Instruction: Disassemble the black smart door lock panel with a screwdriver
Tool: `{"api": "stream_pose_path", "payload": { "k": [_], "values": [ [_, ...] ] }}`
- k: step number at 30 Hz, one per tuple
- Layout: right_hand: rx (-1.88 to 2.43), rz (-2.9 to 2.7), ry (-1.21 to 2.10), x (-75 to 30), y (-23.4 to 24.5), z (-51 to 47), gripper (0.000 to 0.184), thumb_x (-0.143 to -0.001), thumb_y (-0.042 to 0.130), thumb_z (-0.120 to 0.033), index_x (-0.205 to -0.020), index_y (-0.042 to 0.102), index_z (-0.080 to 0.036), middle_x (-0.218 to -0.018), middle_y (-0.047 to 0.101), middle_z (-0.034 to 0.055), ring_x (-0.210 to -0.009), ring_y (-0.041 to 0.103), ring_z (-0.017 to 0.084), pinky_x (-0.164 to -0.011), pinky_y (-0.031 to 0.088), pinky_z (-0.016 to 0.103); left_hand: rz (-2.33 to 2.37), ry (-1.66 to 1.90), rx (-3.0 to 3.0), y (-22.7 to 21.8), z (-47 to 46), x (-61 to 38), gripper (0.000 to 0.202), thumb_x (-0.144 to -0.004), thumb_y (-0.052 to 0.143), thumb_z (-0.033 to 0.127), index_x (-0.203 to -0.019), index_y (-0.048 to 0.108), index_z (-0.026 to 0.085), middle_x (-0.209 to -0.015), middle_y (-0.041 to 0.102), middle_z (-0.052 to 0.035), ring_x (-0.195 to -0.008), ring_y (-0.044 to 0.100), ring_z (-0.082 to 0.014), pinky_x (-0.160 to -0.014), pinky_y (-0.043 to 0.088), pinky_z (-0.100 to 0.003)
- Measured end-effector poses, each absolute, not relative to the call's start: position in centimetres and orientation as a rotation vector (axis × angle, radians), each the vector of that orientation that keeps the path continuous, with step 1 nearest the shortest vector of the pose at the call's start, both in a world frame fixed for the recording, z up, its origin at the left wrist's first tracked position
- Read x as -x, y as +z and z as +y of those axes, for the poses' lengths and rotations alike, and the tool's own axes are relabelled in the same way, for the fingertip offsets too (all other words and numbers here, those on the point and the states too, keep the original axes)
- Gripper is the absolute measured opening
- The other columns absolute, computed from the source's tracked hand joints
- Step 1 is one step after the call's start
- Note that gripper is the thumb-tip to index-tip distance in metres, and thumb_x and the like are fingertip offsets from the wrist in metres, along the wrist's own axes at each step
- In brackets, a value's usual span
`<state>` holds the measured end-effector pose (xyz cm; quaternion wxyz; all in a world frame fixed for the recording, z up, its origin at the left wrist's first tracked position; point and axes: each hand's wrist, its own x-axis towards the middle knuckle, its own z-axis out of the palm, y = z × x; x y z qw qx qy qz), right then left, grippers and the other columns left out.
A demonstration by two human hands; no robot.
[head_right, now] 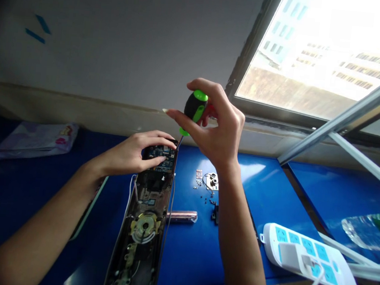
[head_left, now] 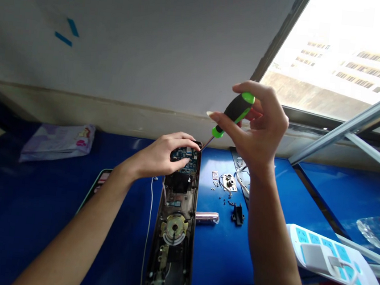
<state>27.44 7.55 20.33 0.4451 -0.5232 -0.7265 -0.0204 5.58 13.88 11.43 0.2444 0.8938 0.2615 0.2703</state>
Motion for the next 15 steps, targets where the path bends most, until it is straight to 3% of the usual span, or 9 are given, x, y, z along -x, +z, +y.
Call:
{"api": "stream_pose_path", "payload": {
  "k": [8,15],
  "values": [
    [1.259,-1.719,-0.065,-27.5,19.6,7.3,0.048,-0.091,0.077,-0.049,-0.132,0.063,-0.028,-0.104,0.074,0.0067,-0.095,0.075,0.027,-0.081,0.067,0.045,0.703,0.733,-2.423,11.6,13.7,-5.3,0.035,-0.090,0.064,0.020,-0.124,0.073,0.025,-0.140,0.068,-0.0068,-0.130,0.064,-0.0242,-0.118,0.049,-0.041],
    [1.259,-1.642,-0.126,-26.4,19.4,6.9,0.042,-0.087,0.081,-0.049,-0.121,0.069,-0.029,-0.106,0.075,0.0069,-0.089,0.076,0.026,-0.073,0.067,0.041,0.695,0.748,-2.396,11.5,13.6,-5.3,0.035,-0.091,0.063,0.018,-0.123,0.072,0.025,-0.139,0.069,-0.0069,-0.131,0.064,-0.0231,-0.118,0.049,-0.041]
  ]
}}
